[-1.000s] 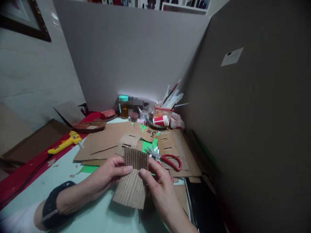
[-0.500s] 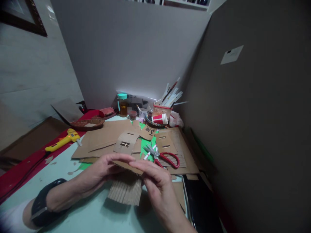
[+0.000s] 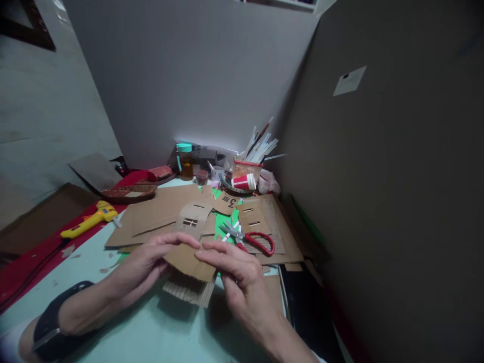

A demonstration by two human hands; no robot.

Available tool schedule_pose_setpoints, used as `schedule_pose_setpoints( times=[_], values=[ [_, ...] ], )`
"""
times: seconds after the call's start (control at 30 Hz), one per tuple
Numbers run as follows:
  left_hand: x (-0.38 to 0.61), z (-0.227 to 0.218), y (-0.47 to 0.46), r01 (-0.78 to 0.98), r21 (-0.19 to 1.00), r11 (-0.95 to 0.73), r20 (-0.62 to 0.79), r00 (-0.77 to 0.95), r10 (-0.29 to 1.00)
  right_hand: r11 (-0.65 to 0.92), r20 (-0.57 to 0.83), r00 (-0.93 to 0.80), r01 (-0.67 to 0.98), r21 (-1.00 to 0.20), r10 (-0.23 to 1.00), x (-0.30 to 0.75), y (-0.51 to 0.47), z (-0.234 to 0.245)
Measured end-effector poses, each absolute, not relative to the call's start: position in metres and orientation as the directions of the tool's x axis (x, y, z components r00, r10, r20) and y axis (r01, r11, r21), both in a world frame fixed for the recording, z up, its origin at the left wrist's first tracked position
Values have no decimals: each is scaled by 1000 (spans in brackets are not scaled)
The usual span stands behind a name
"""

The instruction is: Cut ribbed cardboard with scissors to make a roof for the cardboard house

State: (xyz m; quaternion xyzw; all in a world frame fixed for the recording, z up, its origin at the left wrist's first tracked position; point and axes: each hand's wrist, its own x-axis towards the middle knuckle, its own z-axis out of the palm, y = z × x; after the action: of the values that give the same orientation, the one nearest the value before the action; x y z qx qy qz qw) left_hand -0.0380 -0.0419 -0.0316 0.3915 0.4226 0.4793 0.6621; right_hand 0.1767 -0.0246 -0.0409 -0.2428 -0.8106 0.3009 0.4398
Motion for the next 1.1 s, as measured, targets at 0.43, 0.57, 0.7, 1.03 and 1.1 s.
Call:
schedule_pose_setpoints(
  times=[0.43,0.57,0.7,1.03,1.1],
  values=[
    [-33,-33,-48,-176,934,309,-232,359,904,724,565,-513,178,-667,647,177,-27,-41],
    [-33,-34,-45,-128,954,270,-218,322,921,357,263,-397,183,-916,880,179,-28,-37],
    [-33,-35,-43,-44,980,196,-174,298,938,185,107,-343,204,-961,933,174,-29,-32],
    [-19,-30,-34,67,997,46,-63,277,959,201,120,-351,206,-958,929,172,-24,-27],
    [-15,-28,-33,80,996,35,-55,269,962,212,141,-317,199,-957,938,175,-24,-28]
  ],
)
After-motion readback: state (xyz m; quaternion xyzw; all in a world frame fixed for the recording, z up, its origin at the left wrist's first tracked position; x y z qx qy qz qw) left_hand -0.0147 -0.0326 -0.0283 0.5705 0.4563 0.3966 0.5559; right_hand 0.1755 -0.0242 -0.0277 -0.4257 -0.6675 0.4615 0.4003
